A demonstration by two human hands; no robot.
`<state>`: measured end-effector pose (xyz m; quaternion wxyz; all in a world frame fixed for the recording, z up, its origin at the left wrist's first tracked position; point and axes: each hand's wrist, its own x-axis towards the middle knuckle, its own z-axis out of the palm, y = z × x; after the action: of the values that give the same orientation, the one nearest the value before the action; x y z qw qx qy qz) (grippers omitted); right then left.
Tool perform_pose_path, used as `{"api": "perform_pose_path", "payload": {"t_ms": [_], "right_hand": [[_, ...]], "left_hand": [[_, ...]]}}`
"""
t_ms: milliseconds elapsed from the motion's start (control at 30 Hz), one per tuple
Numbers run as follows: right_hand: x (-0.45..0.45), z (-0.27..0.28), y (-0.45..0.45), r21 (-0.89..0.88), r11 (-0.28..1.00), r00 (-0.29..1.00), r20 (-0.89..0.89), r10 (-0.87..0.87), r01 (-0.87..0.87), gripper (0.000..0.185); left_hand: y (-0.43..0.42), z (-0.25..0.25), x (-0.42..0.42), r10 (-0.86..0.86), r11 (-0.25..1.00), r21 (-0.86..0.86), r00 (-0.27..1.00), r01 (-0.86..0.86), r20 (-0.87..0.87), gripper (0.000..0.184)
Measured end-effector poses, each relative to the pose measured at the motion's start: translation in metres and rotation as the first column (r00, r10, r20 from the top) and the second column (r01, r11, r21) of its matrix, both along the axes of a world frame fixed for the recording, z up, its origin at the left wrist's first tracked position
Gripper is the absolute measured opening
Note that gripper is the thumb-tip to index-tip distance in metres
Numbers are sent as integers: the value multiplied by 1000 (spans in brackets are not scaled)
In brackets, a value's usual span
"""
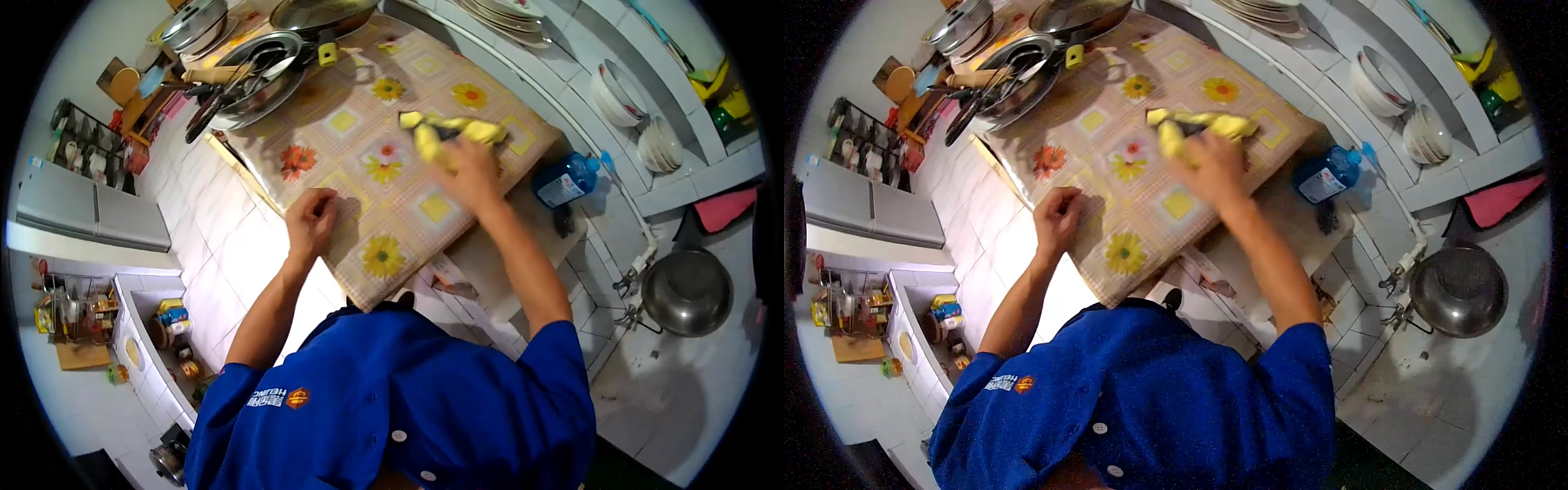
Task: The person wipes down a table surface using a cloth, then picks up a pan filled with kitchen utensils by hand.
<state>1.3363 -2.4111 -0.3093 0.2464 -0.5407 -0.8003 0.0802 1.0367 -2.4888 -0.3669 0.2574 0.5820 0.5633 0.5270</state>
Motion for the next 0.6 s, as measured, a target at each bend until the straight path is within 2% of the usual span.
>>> {"api": "perform_pose_path", "payload": {"t_ms": [67,100,133,200,233,267,333,400,433,467,500,533,567,600], "right_hand": [[-33,-5,-38,117,938,940,-68,336,-327,33],[-47,-3,-53,99,927,922,-112,370,-360,36],[-52,-4,-51,94,926,921,-110,374,-365,36],[-48,-2,-38,-57,994,971,-229,74,-89,29],[-50,7,-39,-140,990,965,-260,-35,-2,30],[-63,6,-47,-140,990,967,-252,-34,-2,30],[-98,4,-71,-81,985,980,-138,140,-152,38],[-123,7,-100,32,950,951,12,310,-310,34],[-127,13,-96,-188,973,966,-244,88,-136,30],[-126,15,-97,-439,898,882,-426,-203,-5,26],[-131,16,-99,-435,900,884,-423,-200,-5,26],[-137,20,-101,-400,917,707,-651,-276,-11,25],[-142,23,-104,-364,931,466,-825,-320,-5,25],[-148,22,-106,-359,933,468,-825,-317,-1,25]], "left_hand": [[2,-7,-6,-14,1000,3,999,14,-40,9],[3,-8,-6,-11,999,-46,999,13,31,11],[2,-5,-7,-20,996,-83,998,25,60,12],[1,2,-13,-139,980,-134,987,149,80,12],[1,4,-16,-136,980,-132,987,147,89,12],[1,5,-17,-174,969,-157,977,193,126,13],[1,11,-21,-243,939,-196,949,283,202,13],[2,6,-25,-293,924,-137,892,356,344,13],[6,10,-31,-356,893,-139,862,427,360,14],[3,18,-38,-344,861,-150,774,486,532,16],[-2,27,-44,-316,871,-168,789,461,527,17],[-4,36,-48,-290,880,-185,803,438,520,18],[-5,42,-49,-294,879,-180,801,441,522,18],[-4,46,-49,-317,916,-52,797,398,514,22]]}}
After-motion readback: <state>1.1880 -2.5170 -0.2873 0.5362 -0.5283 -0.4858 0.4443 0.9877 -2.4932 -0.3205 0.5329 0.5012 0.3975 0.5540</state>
